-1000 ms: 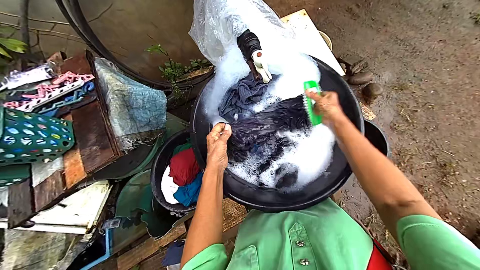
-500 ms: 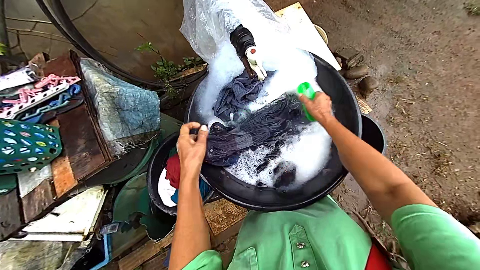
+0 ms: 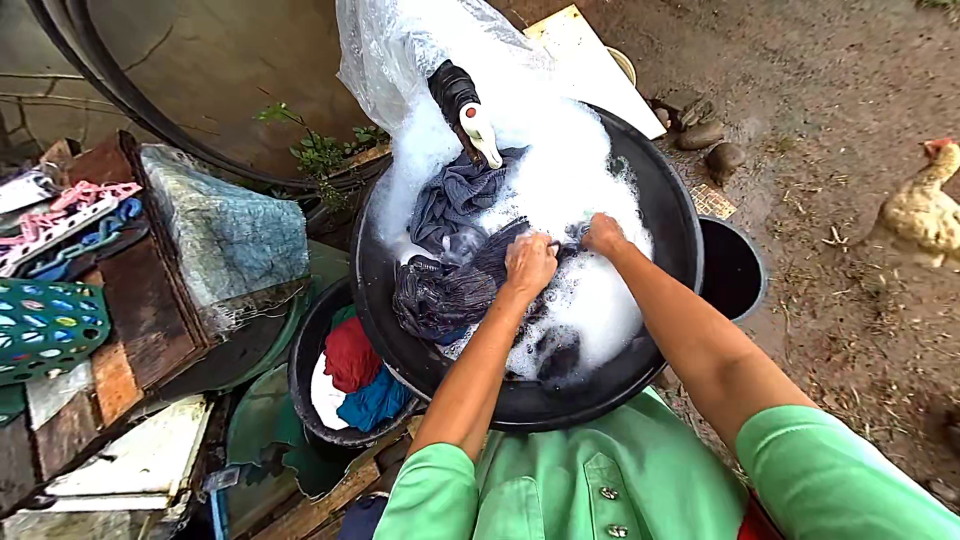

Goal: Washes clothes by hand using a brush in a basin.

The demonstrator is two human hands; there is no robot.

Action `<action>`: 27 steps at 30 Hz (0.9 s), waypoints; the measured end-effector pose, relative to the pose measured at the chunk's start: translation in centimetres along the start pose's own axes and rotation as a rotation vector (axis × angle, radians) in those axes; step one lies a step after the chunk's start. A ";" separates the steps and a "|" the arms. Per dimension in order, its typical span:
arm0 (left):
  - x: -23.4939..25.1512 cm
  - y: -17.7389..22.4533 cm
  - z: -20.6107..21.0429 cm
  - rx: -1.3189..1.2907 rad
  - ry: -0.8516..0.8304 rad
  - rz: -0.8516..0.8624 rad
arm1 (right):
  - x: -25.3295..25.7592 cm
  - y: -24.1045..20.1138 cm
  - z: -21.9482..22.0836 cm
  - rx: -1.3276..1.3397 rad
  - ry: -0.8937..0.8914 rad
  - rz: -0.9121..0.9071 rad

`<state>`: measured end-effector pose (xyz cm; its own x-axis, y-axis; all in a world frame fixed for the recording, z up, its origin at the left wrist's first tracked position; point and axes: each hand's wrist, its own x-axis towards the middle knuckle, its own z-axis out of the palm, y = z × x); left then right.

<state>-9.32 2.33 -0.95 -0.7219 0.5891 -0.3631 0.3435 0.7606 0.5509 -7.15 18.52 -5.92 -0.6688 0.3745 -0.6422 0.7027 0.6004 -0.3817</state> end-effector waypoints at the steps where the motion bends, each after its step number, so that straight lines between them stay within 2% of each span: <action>1: -0.8 0.2 -1.7 -0.114 0.122 0.063 | 0.0 -0.1 -0.2 0.026 0.008 0.009; 4: -4.4 0.4 -7.3 -0.438 0.530 0.232 | 0.1 -0.5 -0.8 0.154 0.082 0.046; 6: -6.7 -1.4 -9.0 -0.584 0.695 0.251 | -0.3 -0.9 -1.3 0.275 0.174 0.025; 8: -8.3 -3.9 -8.1 -0.666 0.720 0.114 | -1.3 -1.9 -1.8 0.380 0.257 -0.028; 10: -8.8 -5.9 -5.7 -0.812 0.662 -0.075 | -3.4 -3.8 -1.6 0.480 0.291 -0.179; 13: -8.0 -6.6 -2.6 -1.104 0.648 -0.312 | -7.8 -7.8 1.3 0.541 0.167 -0.492; 15: -8.2 -5.8 -2.6 -1.243 0.708 -0.369 | -10.1 -9.6 4.4 0.409 0.072 -0.638; 16: -8.7 -5.6 -3.4 -1.289 0.768 -0.357 | -9.6 -9.9 5.9 0.315 0.036 -0.652; 18: -10.4 -5.9 -5.5 -1.333 0.884 -0.280 | -5.9 -8.7 6.9 0.181 -0.021 -0.522; 20: -12.2 -6.9 -6.8 -1.290 0.925 -0.234 | -2.1 -5.5 5.8 0.109 0.033 -0.393; 23: -14.1 -9.1 -6.9 -1.027 0.778 -0.305 | 0.7 -0.9 2.5 0.042 0.159 -0.292; 25: -14.9 -10.5 -6.6 -0.717 0.544 -0.374 | 0.7 0.4 0.1 0.097 0.208 -0.213; 27: -14.8 -10.3 -6.6 -0.353 0.227 -0.477 | 0.3 0.4 -1.1 0.286 0.223 -0.150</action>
<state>-6.18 -16.07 3.71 -0.8693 0.1057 -0.4828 -0.2380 0.7665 0.5964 -7.31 19.65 -5.57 -0.7835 0.4606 -0.4171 0.6112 0.4505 -0.6507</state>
